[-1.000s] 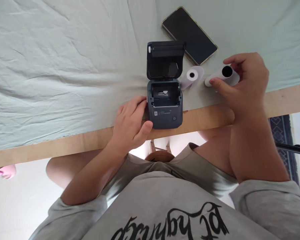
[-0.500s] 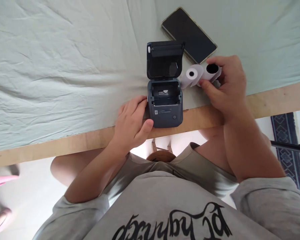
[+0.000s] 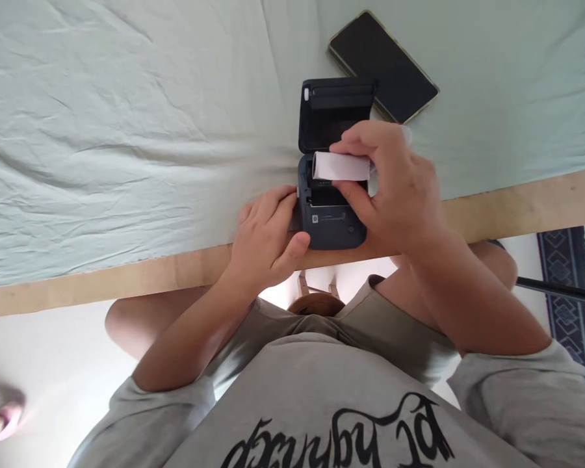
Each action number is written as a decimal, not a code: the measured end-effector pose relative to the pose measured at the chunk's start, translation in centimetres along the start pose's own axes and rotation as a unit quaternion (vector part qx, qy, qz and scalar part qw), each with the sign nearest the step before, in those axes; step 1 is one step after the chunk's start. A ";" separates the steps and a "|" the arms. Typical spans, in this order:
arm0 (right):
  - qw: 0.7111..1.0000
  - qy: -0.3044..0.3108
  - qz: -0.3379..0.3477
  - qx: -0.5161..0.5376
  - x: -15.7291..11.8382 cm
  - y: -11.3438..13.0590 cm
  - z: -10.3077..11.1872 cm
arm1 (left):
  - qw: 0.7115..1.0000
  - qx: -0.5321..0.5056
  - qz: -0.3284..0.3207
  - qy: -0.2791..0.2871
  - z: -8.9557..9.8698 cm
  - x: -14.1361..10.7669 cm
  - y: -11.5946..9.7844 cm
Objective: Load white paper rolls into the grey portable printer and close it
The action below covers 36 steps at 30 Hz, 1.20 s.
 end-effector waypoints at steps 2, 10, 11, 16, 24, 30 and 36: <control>0.997 0.036 -0.060 -0.030 0.1 -0.2 -0.3 | 1.000 -0.003 -0.005 -0.001 0.0 0.0 0.0; 0.987 0.078 -0.134 -0.037 0.5 -0.6 -0.6 | 1.000 -0.011 -0.003 0.003 -0.1 -0.1 0.1; 0.988 0.081 -0.128 -0.030 0.6 -0.7 -0.6 | 1.000 -0.013 -0.003 0.002 -0.1 -0.1 0.1; 0.993 0.090 -0.078 0.015 0.9 -0.9 -0.2 | 1.000 -0.026 0.011 0.010 0.1 -0.1 0.0; 0.997 -0.018 0.066 0.036 -1.1 0.5 0.8 | 0.990 -0.117 0.073 -0.007 1.7 1.5 1.0; 0.994 0.013 0.065 0.083 -3.2 0.2 0.8 | 0.991 -0.110 0.080 0.008 0.2 3.4 0.1; 0.995 -0.081 -0.003 0.050 -2.3 -1.1 2.7 | 0.991 -0.102 0.079 0.018 -1.0 3.2 0.4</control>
Point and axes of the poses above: each hand's wrist, its own x-axis towards the middle knuckle, its own z-axis out of the back of the hand, y = z × x, the point moved 2 cm from there along x, towards the middle knuckle, and after that the axes turned 4 degrees about -y, right-handed, at the moved point
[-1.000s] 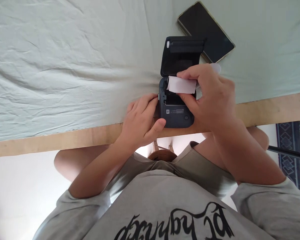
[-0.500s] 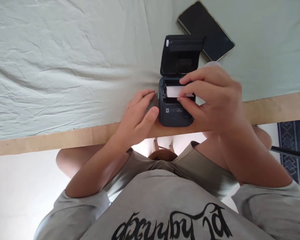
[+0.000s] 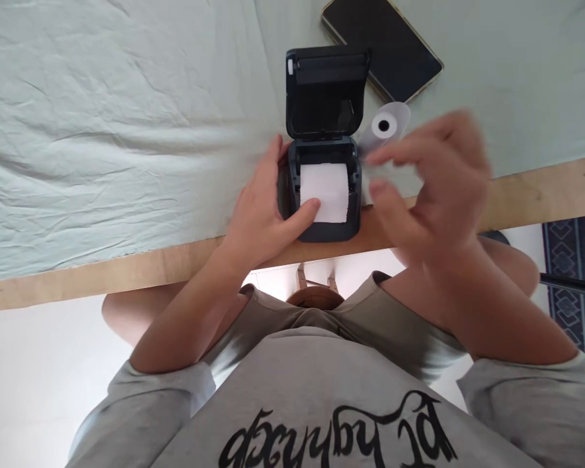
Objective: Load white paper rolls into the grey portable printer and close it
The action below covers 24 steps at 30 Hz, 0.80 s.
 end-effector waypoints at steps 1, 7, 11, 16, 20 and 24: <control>1.000 -0.013 -0.013 -0.022 0.7 -0.3 0.3 | 1.000 0.001 -0.004 0.002 0.0 -0.1 0.1; 0.999 0.040 -0.005 -0.002 4.3 -2.4 -1.1 | 1.000 0.010 -0.025 0.008 0.0 -0.2 0.4; 0.994 0.048 -0.032 0.094 5.0 -2.2 -2.7 | 1.000 0.020 -0.020 -0.003 -0.3 -0.3 0.3; 0.984 -0.104 -0.072 0.121 3.9 -0.6 -1.3 | 1.000 0.015 0.002 -0.001 -0.6 -0.2 -0.1; 0.983 -0.071 -0.153 0.070 2.0 0.5 0.1 | 1.000 -0.002 0.014 0.009 -0.4 -0.2 -0.3; 0.958 0.081 -0.260 0.090 0.4 0.1 -0.8 | 1.000 -0.022 -0.006 0.007 0.1 -0.4 -0.6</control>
Point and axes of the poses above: each hand's wrist, its own x-axis towards the middle knuckle, its own z-axis out of the back of the hand, y = z × x, the point moved 2 cm from there along x, towards the middle knuckle, and after that the axes turned 4 degrees about -y, right-handed, at the moved point
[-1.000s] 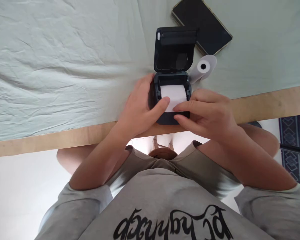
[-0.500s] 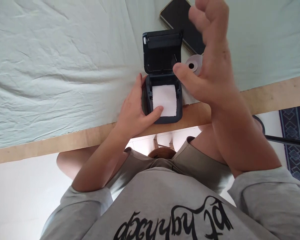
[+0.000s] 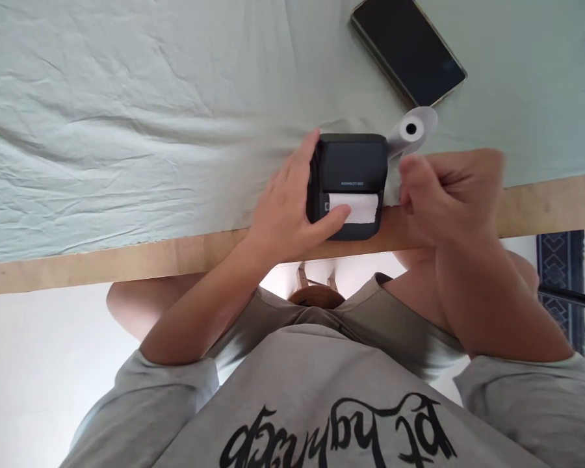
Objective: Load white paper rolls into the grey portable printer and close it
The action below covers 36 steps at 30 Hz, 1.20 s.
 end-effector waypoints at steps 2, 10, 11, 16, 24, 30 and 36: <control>0.997 0.049 -0.056 0.017 0.2 -0.9 -0.7 | 0.999 -0.037 -0.007 -0.006 0.2 0.0 -0.1; 0.977 0.178 -0.116 0.027 1.9 -2.2 -0.9 | 0.997 -0.052 0.018 -0.053 -0.1 0.4 0.0; 0.975 0.184 -0.122 0.024 1.9 -2.1 -0.8 | 0.997 -0.053 0.020 -0.052 -0.1 0.4 0.0; 0.968 0.210 -0.141 0.005 2.2 -1.6 -0.7 | 0.996 -0.067 0.030 -0.055 0.1 0.7 0.0; 0.965 0.217 -0.144 -0.007 2.3 -1.6 -0.9 | 0.993 -0.093 0.027 -0.069 -0.1 1.0 0.2; 0.960 0.226 -0.154 -0.064 1.8 -1.7 -1.1 | 0.997 0.067 -0.017 -0.029 -0.2 -1.8 0.3; 0.958 0.232 -0.153 -0.074 1.7 -1.8 -1.2 | 0.971 0.226 -0.066 -0.039 -1.2 -3.3 0.8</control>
Point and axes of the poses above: each hand's wrist, its own x-axis towards the middle knuckle, its own z-axis out of the back of the hand, y = z × x, the point moved 2 cm from there along x, towards the middle knuckle, and after that the axes turned 4 degrees about -y, right-handed, at the moved point
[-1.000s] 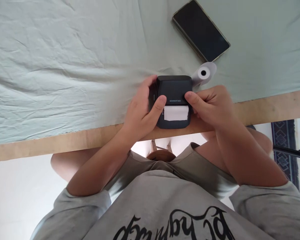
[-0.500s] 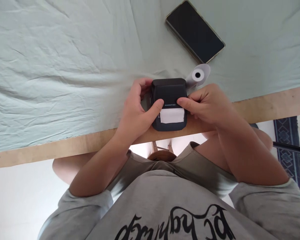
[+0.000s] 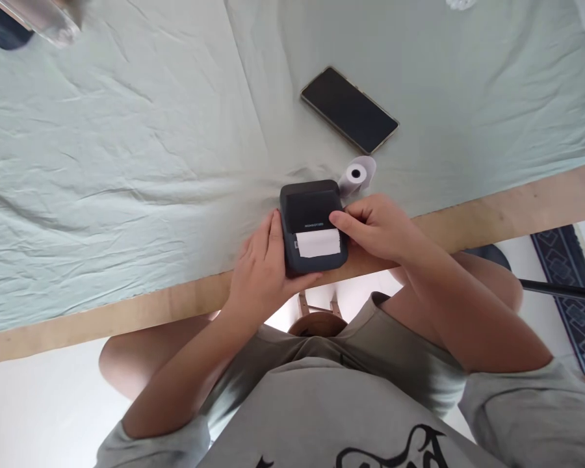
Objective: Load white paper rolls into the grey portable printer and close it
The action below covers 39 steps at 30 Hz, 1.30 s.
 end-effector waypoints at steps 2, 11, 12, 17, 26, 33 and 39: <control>1.000 -0.002 0.000 -0.002 0.0 0.1 0.0 | 0.999 0.019 -0.021 -0.030 -0.1 0.0 0.0; 0.999 -0.011 0.028 -0.022 0.0 -0.3 -0.2 | 0.991 0.005 -0.070 -0.113 0.4 0.6 0.7; 0.999 -0.012 0.037 -0.022 0.0 -0.5 -0.3 | 0.991 0.003 -0.069 -0.114 0.4 0.7 0.7; 0.998 -0.021 0.060 -0.019 -0.2 -0.8 -0.4 | 0.995 -0.012 -0.042 -0.095 0.3 1.0 0.6; 0.996 -0.058 0.062 -0.039 -0.9 0.0 0.3 | 0.998 -0.024 -0.031 -0.050 0.5 0.5 0.6; 0.950 -0.276 0.134 -0.059 -1.7 2.6 0.6 | 0.995 -0.090 0.030 -0.014 1.1 1.1 0.4; 0.947 -0.272 0.123 -0.120 -1.0 3.8 0.1 | 0.995 -0.088 0.022 -0.030 1.2 1.4 0.4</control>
Point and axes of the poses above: each hand's wrist, its own x-axis towards the middle knuckle, its own z-axis out of the back of the hand, y = z × x, the point moved 2 cm from there along x, towards the middle knuckle, and after that the axes turned 4 degrees about -y, right-handed, at the moved point
